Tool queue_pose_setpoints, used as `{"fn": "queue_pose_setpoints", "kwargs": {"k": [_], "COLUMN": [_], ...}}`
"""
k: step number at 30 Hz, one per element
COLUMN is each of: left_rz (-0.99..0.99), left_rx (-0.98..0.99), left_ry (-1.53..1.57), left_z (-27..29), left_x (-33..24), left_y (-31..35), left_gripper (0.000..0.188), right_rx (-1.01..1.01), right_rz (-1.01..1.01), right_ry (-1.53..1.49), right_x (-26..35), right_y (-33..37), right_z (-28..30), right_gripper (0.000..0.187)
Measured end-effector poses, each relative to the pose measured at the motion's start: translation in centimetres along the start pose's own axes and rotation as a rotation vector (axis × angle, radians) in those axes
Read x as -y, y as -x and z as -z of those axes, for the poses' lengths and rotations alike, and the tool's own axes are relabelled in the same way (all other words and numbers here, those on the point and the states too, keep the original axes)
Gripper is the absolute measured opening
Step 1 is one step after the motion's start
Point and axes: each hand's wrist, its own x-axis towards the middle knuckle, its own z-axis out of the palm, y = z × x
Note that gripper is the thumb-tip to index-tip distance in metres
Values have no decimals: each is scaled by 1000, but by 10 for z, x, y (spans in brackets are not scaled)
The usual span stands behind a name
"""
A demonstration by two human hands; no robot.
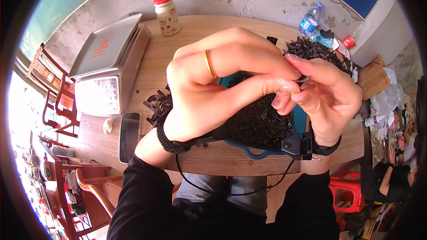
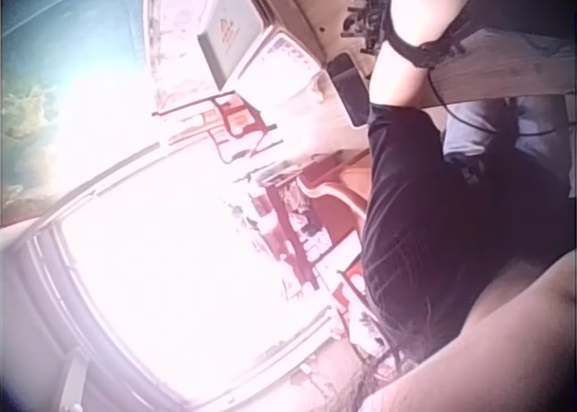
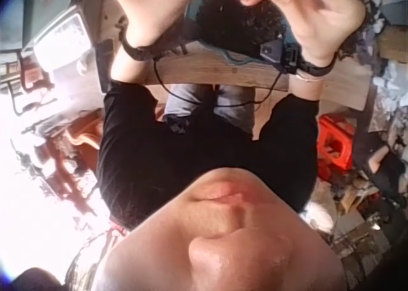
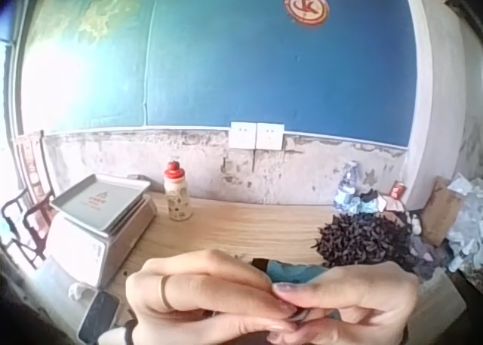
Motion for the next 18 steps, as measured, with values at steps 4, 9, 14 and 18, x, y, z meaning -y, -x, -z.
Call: {"fn": "queue_pose_setpoints", "kwargs": {"k": [4, 9, 14, 18], "left_rz": [74, 272, 324, 321], "left_rx": [-2, -76, -77, -113], "left_ry": [65, 456, 562, 653], "left_z": [-1, -8, -12, -14], "left_x": [-4, -3, -4, -1], "left_y": [2, 5, 5, 6], "left_gripper": [13, 14, 15, 15], "right_rx": [-61, 28, 20, -61], "right_rz": [-31, 186, 210, 93], "right_ry": [-24, 249, 318, 235], "right_x": [3, 0, 5, 5], "right_y": [0, -3, -2, -1], "right_z": [-6, 3, 2, -4], "right_gripper": [38, 40, 38, 33]}}
